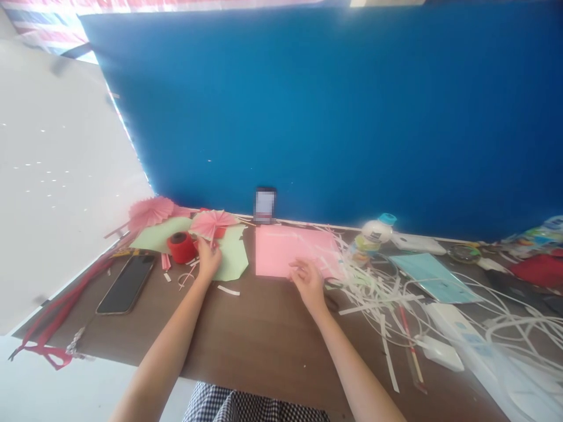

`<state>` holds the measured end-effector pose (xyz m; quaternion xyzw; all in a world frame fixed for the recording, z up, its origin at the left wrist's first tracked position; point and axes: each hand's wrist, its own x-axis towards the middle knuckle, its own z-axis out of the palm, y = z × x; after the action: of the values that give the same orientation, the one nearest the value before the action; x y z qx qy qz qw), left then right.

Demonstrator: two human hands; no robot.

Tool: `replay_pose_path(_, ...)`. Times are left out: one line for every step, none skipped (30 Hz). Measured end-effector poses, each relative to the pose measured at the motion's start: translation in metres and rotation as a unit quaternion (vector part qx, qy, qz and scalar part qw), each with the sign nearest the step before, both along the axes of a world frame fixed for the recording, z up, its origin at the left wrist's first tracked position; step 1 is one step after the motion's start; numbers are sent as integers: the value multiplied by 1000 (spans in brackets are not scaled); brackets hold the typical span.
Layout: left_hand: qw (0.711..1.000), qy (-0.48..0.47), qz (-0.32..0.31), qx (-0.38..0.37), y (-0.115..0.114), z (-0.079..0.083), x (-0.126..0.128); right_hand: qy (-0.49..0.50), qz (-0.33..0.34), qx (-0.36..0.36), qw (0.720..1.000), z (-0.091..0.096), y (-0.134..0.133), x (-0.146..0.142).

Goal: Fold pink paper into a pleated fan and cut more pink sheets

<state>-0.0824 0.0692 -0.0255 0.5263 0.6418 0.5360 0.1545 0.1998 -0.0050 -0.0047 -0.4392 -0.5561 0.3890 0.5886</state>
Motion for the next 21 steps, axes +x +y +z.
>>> replay_pose_path(999,39,22,1,-3,1,1,-3,-1,-4,1000,0,0,0)
replay_pose_path(996,72,44,4,-5,2,3,-6,-2,-7,1000,0,0,0)
replay_pose_path(992,104,65,5,-7,4,4,-9,-2,-10,1000,0,0,0)
replay_pose_path(987,137,82,5,-9,5,5,-11,-2,-11,1000,0,0,0)
replay_pose_path(981,166,97,2,-10,6,5,-15,-4,-10,1000,0,0,0)
replay_pose_path(975,195,110,-3,-12,8,6,-19,-5,-9,1000,0,0,0)
replay_pose_path(967,225,123,-12,-13,10,5,-24,-7,-7,1000,0,-1,0)
replay_pose_path(958,253,134,-23,-14,11,5,-29,-10,-4,1000,0,-1,0)
replay_pose_path(949,280,141,-39,-15,13,5,-33,-13,-3,999,0,-1,0)
replay_pose_path(940,305,141,-57,-16,14,4,-38,-16,-2,999,1,-1,0)
replay_pose_path(932,327,135,-76,-17,15,4,-42,-19,-2,999,1,-2,0)
replay_pose_path(925,346,123,-94,-19,17,4,-47,-22,-2,999,2,-2,0)
replay_pose_path(920,360,111,-110,-20,17,4,-53,-25,-1,998,2,-2,0)
replay_pose_path(915,372,99,-123,-21,18,4,-58,-26,1,998,3,-2,0)
replay_pose_path(910,381,89,-133,-22,18,4,-63,-26,2,998,3,-2,0)
replay_pose_path(907,389,80,-141,-22,18,4,-67,-25,4,997,3,-2,0)
replay_pose_path(903,397,73,-149,-22,18,4,-70,-25,5,997,3,-2,0)
replay_pose_path(900,403,67,-154,-23,17,4,-71,-26,6,997,2,-2,0)
replay_pose_path(898,407,62,-157,-22,16,4,-73,-27,6,997,2,-2,0)
replay_pose_path(897,409,58,-157,-22,15,3,-75,-27,5,997,2,-2,0)
replay_pose_path(899,406,54,-153,-22,13,2,-77,-27,4,997,1,-2,0)
